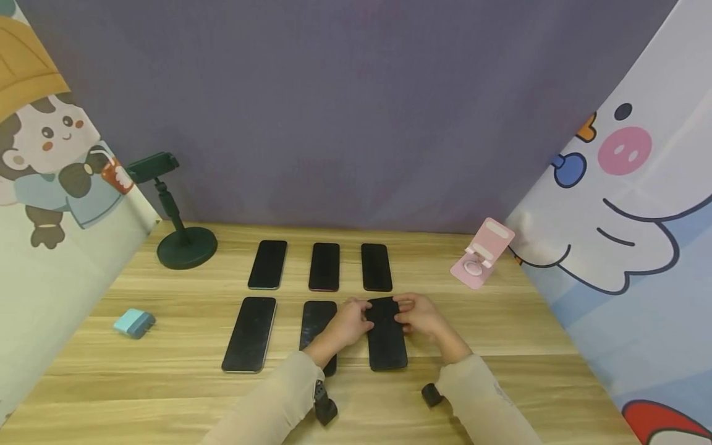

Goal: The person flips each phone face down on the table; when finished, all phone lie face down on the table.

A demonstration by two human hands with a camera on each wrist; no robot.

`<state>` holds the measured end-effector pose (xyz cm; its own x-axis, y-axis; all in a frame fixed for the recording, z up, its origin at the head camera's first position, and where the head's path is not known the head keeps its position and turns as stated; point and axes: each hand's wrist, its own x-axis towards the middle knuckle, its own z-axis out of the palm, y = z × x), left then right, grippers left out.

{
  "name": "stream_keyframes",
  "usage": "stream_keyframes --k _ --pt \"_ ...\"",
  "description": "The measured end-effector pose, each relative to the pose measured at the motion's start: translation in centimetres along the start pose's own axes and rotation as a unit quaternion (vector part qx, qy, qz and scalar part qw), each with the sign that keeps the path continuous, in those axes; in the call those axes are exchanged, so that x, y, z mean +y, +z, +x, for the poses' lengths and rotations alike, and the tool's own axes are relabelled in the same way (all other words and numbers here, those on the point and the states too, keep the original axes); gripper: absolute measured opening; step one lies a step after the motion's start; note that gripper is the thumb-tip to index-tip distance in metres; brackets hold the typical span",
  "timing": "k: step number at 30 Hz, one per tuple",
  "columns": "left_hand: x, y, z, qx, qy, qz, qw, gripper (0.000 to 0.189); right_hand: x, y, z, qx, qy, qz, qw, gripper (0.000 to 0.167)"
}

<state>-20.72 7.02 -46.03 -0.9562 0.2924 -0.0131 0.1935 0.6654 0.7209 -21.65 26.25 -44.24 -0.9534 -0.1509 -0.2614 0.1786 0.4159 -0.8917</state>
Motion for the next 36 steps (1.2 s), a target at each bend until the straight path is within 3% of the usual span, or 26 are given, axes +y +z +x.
stream_keyframes --k 6,10,18,22,25,28,32,36 --pt "0.1 0.4 -0.1 0.014 0.008 -0.005 0.9999 0.038 -0.2 -0.7 -0.3 -0.034 -0.037 0.048 0.9976 0.052" --pt "0.2 0.8 -0.2 0.024 0.031 -0.024 0.9989 0.040 -0.4 -1.1 -0.4 -0.045 -0.049 0.098 0.9930 0.055" --pt "0.2 1.3 -0.2 0.064 0.073 -0.104 0.9898 0.040 -0.4 -1.3 -0.5 -0.121 -0.091 0.132 0.9796 0.055" --pt "0.3 1.7 -0.1 0.072 0.067 -0.195 0.9760 0.039 -0.3 -1.3 -0.6 -0.141 -0.094 0.141 0.9755 0.059" --pt "0.3 2.0 0.0 0.066 0.052 -0.287 0.9543 0.039 -0.3 -1.2 -0.4 -0.144 -0.089 0.149 0.9743 0.060" --pt "0.5 2.1 0.0 0.063 0.032 -0.352 0.9335 0.039 -0.3 -1.2 -0.3 -0.150 -0.089 0.152 0.9728 0.059" --pt "0.6 2.0 -0.1 0.072 0.017 -0.377 0.9233 0.038 -0.4 -1.0 -0.2 -0.154 -0.091 0.145 0.9732 0.060" --pt "0.7 2.0 -0.1 0.086 0.013 -0.375 0.9228 0.041 -0.4 -0.4 -0.2 -0.146 -0.095 0.106 0.9790 0.059"
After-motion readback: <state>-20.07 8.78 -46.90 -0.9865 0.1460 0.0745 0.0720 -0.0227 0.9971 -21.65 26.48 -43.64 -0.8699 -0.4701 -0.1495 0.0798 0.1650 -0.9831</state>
